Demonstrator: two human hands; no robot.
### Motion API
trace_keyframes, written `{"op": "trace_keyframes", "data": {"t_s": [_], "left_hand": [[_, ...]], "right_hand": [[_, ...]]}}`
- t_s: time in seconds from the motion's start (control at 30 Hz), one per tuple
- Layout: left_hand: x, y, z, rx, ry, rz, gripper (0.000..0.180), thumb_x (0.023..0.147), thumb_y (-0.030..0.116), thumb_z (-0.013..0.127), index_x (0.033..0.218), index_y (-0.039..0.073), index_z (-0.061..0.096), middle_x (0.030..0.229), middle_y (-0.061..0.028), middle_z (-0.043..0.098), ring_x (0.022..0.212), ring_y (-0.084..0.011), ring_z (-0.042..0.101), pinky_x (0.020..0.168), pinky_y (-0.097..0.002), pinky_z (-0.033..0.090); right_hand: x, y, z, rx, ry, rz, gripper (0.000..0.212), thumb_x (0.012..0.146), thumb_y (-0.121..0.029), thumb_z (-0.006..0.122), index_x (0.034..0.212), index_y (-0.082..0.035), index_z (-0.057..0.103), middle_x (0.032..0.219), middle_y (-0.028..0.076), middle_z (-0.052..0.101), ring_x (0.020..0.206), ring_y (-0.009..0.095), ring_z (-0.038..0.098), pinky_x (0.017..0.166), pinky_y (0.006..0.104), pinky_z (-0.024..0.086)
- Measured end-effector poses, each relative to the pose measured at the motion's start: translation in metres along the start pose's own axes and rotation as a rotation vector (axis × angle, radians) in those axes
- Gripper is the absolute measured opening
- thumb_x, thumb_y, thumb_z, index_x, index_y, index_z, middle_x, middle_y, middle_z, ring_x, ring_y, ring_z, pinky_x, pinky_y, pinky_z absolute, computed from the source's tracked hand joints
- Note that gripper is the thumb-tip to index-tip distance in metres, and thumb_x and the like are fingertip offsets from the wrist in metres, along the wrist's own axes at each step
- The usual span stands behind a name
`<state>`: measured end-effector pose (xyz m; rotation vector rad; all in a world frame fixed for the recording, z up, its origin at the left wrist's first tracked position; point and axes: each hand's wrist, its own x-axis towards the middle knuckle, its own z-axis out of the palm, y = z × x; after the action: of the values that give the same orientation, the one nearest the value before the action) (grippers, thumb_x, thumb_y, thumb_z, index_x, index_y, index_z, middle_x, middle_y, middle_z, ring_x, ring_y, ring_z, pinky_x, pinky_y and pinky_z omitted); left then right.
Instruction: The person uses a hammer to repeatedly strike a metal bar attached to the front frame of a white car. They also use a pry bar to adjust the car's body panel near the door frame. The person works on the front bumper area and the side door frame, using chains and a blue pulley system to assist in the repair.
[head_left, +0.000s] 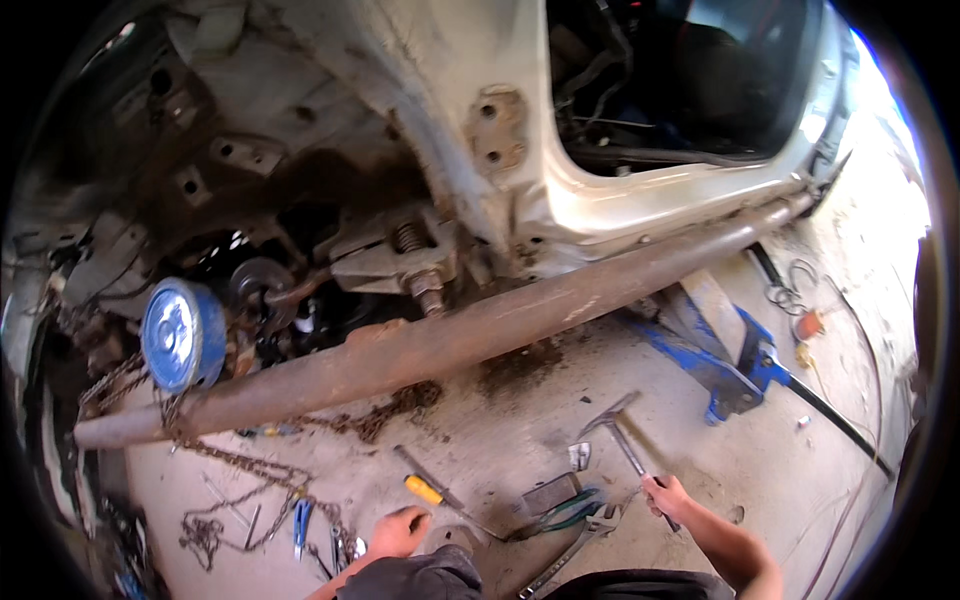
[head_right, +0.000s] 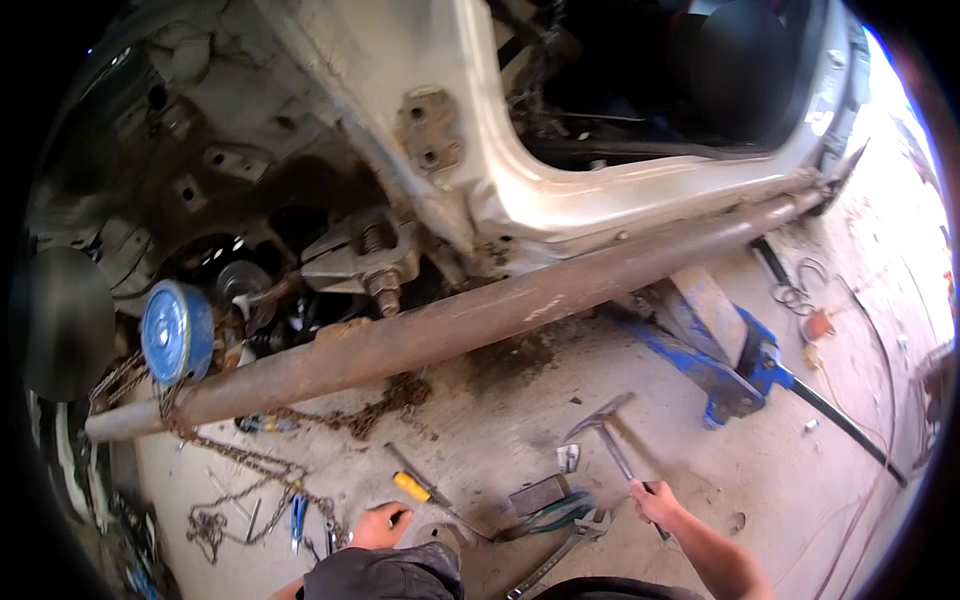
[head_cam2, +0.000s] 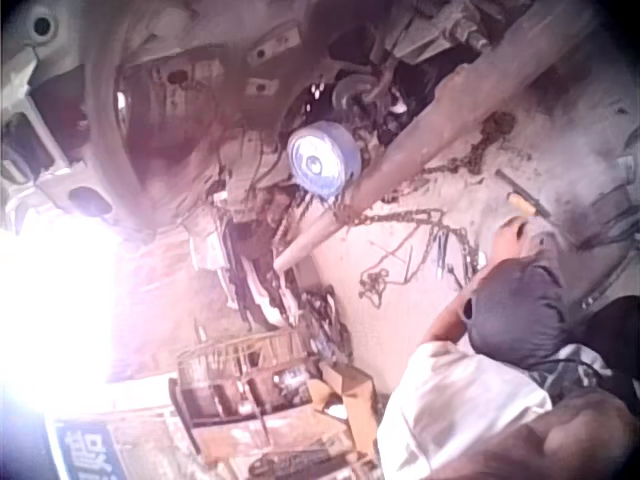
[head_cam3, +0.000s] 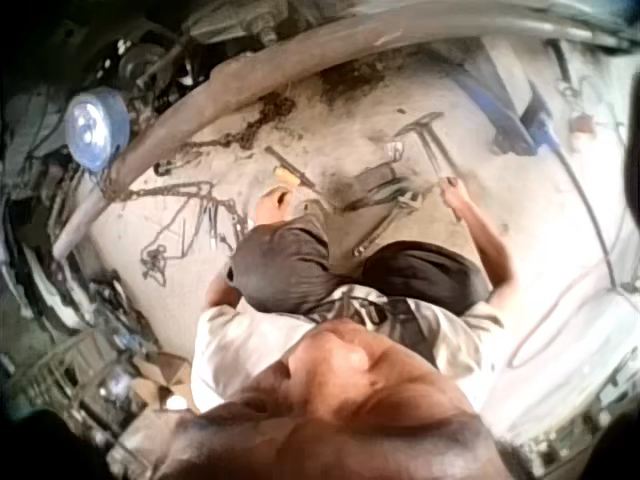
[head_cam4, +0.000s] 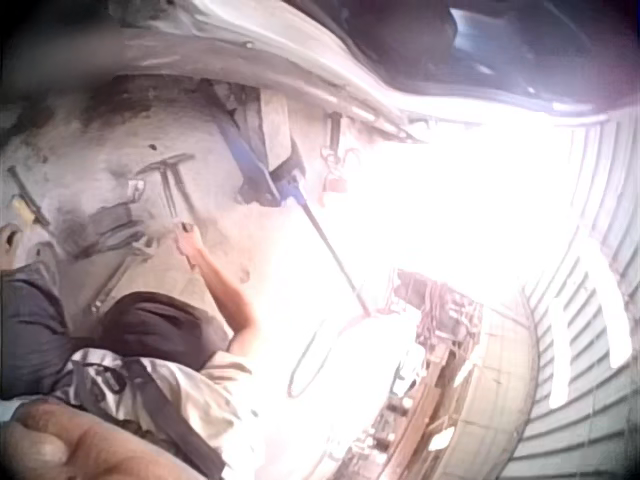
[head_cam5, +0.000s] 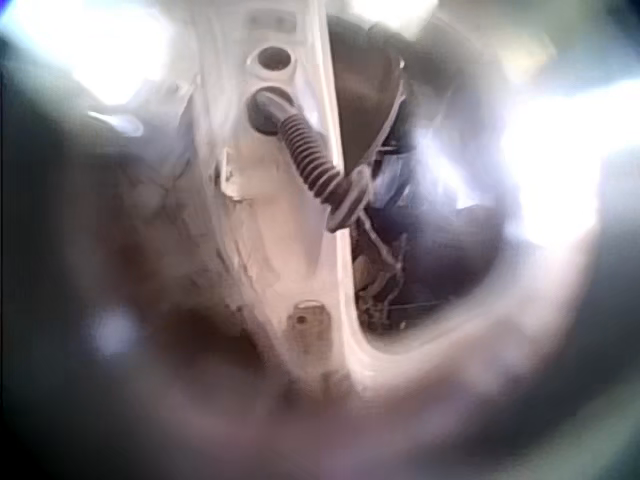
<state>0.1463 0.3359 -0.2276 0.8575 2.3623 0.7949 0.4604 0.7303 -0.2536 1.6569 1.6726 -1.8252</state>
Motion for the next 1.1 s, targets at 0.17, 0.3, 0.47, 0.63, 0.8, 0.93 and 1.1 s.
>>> {"op": "trace_keyframes", "data": {"t_s": [0.17, 0.3, 0.47, 0.63, 0.8, 0.93, 1.1], "left_hand": [[-0.029, 0.018, -0.043, 0.130, 0.129, -0.080, 0.014, 0.085, 0.019, 0.060, 0.092, 0.008, 0.065, 0.083, -0.0135, 0.065, 0.075, -0.0336, 0.063, 0.063, -0.0411, 0.050], [-0.062, 0.024, -0.066, 0.172, 0.276, -0.152, 0.012, 0.085, 0.016, 0.061, 0.092, 0.007, 0.065, 0.083, -0.0134, 0.065, 0.074, -0.0341, 0.062, 0.063, -0.0411, 0.049], [-0.096, 0.040, -0.113, 0.262, 0.498, -0.227, 0.010, 0.083, 0.012, 0.063, 0.091, 0.005, 0.065, 0.083, -0.0149, 0.064, 0.073, -0.0337, 0.062, 0.064, -0.0387, 0.049], [-0.089, 0.053, -0.173, 0.201, 0.829, -0.272, 0.013, 0.088, 0.011, 0.059, 0.095, 0.001, 0.062, 0.082, -0.0111, 0.064, 0.072, -0.0216, 0.062, 0.064, -0.0325, 0.048], [-0.049, 0.024, -0.233, -0.155, 1.213, -0.080, 0.018, 0.093, 0.013, 0.052, 0.102, -0.001, 0.058, 0.084, -0.0081, 0.062, 0.079, -0.0144, 0.058, 0.071, -0.0289, 0.046], [-0.014, -0.014, -0.231, -0.426, 1.177, -0.022, 0.029, 0.096, 0.022, 0.048, 0.106, -0.004, 0.055, 0.093, -0.0106, 0.062, 0.085, -0.0175, 0.055, 0.079, -0.0318, 0.045], [-0.016, -0.009, -0.227, -0.508, 1.114, -0.190, 0.036, 0.096, 0.028, 0.049, 0.114, -0.003, 0.051, 0.105, -0.0167, 0.058, 0.096, -0.0234, 0.053, 0.088, -0.0345, 0.041]], "right_hand": [[0.070, 0.059, -0.018, 0.050, 0.077, -0.060, 0.039, 0.095, -0.036, 0.055, 0.069, -0.008, 0.046, 0.052, 0.000, 0.041, 0.039, 0.011, 0.040, 0.035, 0.0285, 0.033], [0.102, 0.086, -0.026, -0.188, 0.110, -0.284, 0.038, 0.095, -0.028, 0.056, 0.066, -0.005, 0.048, 0.047, 0.001, 0.045, 0.036, 0.013, 0.046, 0.034, 0.0296, 0.038], [0.103, 0.071, -0.030, -0.680, 0.089, -0.357, 0.037, 0.091, -0.031, 0.056, 0.070, 0.000, 0.061, 0.056, 0.013, 0.059, 0.048, 0.027, 0.061, 0.049, 0.0398, 0.049], [0.100, 0.062, -0.028, -1.163, 0.185, -0.422, 0.042, 0.085, -0.041, 0.058, 0.085, -0.001, 0.068, 0.077, 0.020, 0.066, 0.074, 0.035, 0.066, 0.069, 0.0450, 0.052], [0.078, 0.037, -0.013, -1.394, 0.224, -0.314, 0.047, 0.081, -0.047, 0.059, 0.082, -0.002, 0.070, 0.090, 0.021, 0.066, 0.087, 0.038, 0.064, 0.077, 0.0456, 0.051], [0.056, -0.020, 0.016, -1.388, 0.145, -0.472, 0.043, 0.079, -0.046, 0.060, 0.080, -0.004, 0.069, 0.089, 0.019, 0.066, 0.085, 0.038, 0.064, 0.075, 0.0463, 0.051], [-0.043, -0.156, 0.136, -1.246, 0.026, -0.756, 0.033, 0.083, -0.040, 0.059, 0.083, -0.008, 0.070, 0.081, 0.015, 0.067, 0.081, 0.036, 0.064, 0.072, 0.0452, 0.051]]}}
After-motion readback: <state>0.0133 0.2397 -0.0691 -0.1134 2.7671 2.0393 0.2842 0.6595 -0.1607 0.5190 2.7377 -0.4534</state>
